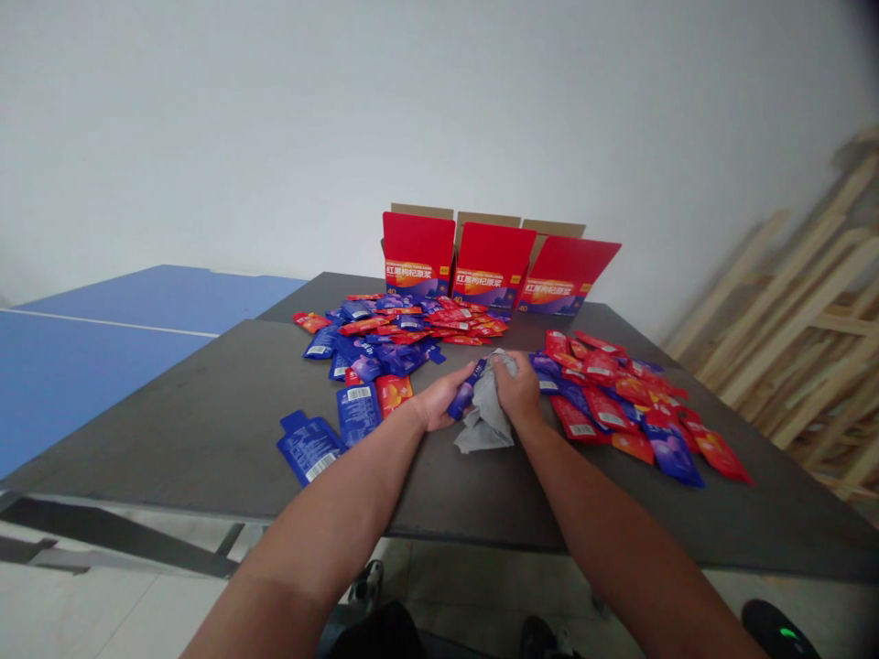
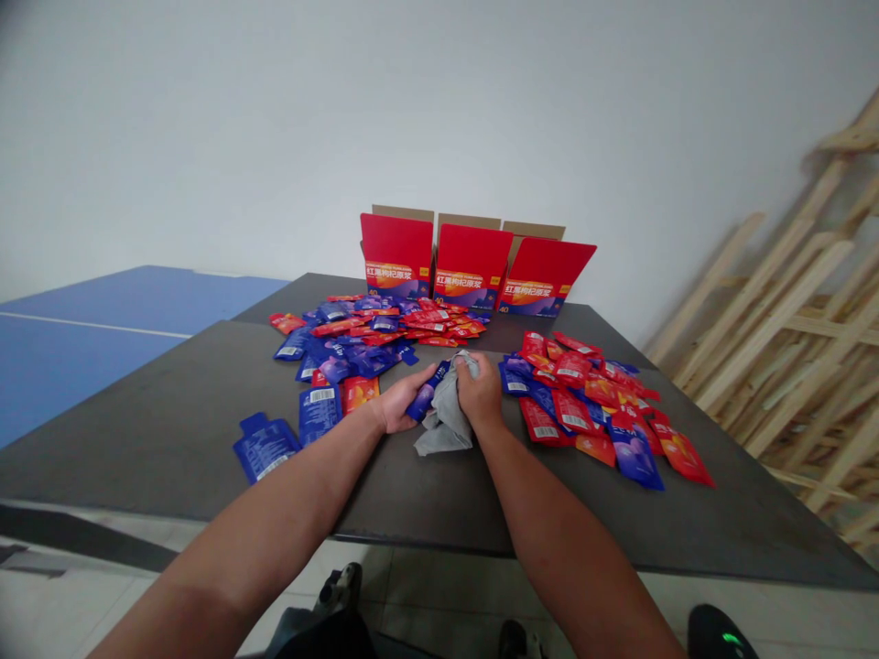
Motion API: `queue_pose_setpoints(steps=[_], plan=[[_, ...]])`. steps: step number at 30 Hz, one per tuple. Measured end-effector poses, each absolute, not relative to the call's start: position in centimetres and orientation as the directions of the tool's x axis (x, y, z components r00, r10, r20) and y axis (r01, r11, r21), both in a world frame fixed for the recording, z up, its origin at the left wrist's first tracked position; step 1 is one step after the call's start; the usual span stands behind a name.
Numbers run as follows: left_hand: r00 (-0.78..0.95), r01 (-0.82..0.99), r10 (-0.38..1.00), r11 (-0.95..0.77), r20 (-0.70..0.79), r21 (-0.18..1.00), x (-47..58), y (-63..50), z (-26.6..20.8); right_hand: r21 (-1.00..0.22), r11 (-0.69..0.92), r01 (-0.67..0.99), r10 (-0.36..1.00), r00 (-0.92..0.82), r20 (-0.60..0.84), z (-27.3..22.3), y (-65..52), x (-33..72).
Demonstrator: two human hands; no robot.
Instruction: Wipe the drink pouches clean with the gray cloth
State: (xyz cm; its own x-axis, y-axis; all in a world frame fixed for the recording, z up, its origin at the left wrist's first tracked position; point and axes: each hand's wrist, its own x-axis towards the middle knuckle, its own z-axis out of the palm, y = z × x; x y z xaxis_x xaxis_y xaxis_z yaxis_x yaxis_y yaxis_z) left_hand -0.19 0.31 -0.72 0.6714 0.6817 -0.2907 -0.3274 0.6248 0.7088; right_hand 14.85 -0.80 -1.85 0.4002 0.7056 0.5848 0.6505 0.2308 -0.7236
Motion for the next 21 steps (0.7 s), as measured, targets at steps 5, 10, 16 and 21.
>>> queue_pose_setpoints(steps=[5,10,16,21], plan=[[0.749,-0.404,0.634,0.666,-0.191,0.627,-0.8,1.1,-0.5,-0.801,0.182,0.57,0.698,0.499,0.513,-1.4,-0.7,15.3],[0.737,-0.465,0.648,0.693,-0.194,0.551,-1.1,1.9,-0.6,-0.641,0.374,0.67,0.699,0.251,0.67,-1.2,-1.9,14.1],[0.726,-0.4,0.621,0.73,-0.295,0.553,-1.1,1.5,-0.3,-0.325,0.684,0.653,0.607,-0.263,0.75,-2.0,-3.8,11.4],[0.704,-0.285,0.615,0.703,-0.356,0.652,-0.4,1.2,-0.8,-0.339,0.58,0.741,0.625,-0.137,0.769,-1.9,-3.4,11.5]])
